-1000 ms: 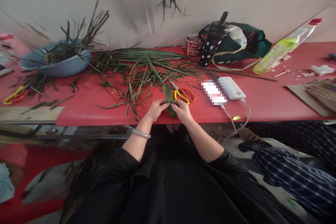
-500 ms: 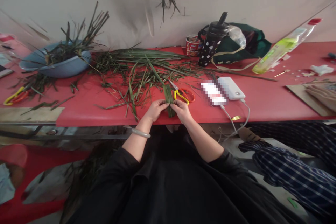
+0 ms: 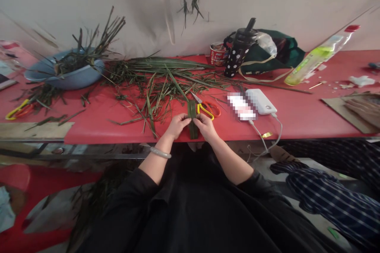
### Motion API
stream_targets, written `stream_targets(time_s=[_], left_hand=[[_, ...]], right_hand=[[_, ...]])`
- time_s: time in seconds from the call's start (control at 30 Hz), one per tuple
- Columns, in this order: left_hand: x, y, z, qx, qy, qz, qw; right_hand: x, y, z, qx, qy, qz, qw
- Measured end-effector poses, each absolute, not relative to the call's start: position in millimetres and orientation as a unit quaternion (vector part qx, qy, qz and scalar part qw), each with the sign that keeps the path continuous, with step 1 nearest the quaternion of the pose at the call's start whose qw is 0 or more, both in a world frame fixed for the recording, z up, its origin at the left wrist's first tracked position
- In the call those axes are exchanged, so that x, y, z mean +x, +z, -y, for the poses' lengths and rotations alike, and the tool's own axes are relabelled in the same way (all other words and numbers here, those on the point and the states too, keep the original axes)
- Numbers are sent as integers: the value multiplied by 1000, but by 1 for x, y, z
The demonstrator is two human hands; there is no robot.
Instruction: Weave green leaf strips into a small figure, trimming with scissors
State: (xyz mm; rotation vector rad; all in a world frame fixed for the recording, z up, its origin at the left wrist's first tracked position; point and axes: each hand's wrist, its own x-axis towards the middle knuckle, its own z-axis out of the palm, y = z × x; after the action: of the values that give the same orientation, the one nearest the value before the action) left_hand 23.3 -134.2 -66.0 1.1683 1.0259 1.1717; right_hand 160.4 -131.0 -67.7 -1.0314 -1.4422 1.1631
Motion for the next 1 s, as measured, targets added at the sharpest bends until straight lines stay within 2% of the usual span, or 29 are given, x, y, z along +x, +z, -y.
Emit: stream_targets(time_s=[0.3,1.0], left_hand=[[29,-63,135,511,507,-462,518],[25,-69,132,449,549,-436,553]], right_hand=[[160,-72,134,-426,469,583,508],[156,-71,130,-451,448,625,453]])
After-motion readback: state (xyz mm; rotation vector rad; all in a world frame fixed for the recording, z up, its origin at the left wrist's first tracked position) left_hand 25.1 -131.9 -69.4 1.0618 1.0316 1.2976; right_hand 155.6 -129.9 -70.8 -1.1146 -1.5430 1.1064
